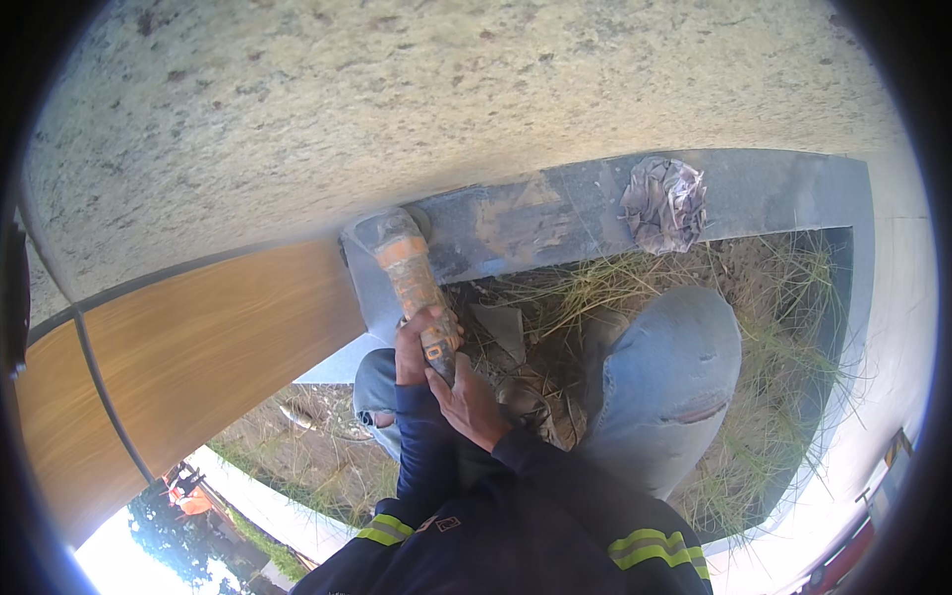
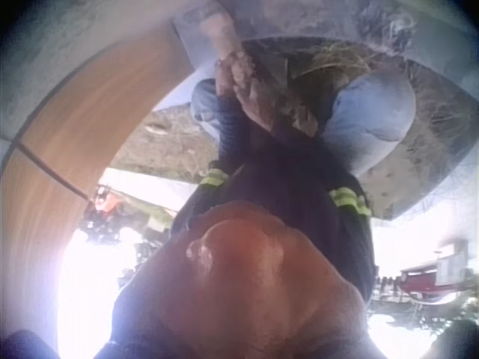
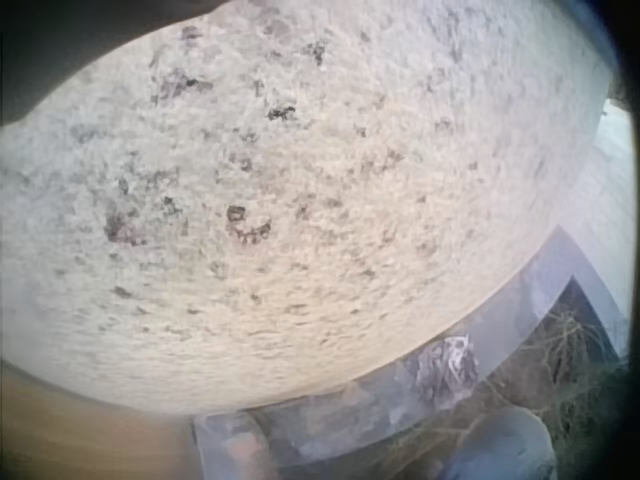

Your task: The person kneels and uses a handheld power grinder to smooth or remove material from the base of a wall. The tool is held with both hands and moved along the wall's lower edge continuously.

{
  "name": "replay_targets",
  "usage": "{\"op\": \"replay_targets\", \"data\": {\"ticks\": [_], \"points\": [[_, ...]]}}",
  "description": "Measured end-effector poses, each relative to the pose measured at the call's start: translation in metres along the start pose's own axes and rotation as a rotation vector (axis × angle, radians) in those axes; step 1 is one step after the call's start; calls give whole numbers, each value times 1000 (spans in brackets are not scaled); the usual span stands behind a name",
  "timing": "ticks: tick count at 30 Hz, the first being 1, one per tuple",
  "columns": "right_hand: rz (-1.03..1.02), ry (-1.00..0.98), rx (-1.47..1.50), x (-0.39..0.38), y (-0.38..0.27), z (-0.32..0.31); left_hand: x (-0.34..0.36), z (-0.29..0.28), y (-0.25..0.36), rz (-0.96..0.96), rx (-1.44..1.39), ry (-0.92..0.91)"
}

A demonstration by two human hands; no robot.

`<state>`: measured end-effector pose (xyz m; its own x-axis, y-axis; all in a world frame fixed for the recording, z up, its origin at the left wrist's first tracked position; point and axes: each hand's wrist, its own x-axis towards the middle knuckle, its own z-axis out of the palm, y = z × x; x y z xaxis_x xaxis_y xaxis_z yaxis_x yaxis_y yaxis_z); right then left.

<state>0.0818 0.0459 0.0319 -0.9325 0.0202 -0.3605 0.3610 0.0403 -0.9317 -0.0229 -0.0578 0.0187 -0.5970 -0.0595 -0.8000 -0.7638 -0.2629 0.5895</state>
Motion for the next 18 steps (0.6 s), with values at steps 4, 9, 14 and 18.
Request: {"op": "replay_targets", "data": {"ticks": [4,9,14,18], "points": [[-122,-31,-186,-4,13,-1,-2,5,0,-7,-12,-1],[130,-112,-53,-4,-6,-8,-1,3,-2,-15,-24,-13],[92,-45,-22,-8,-2,-12,-3,14,-3,11,5,-58],[133,1,-4,-12,-4,-18,-9,28,-2,8,8,-61]]}}
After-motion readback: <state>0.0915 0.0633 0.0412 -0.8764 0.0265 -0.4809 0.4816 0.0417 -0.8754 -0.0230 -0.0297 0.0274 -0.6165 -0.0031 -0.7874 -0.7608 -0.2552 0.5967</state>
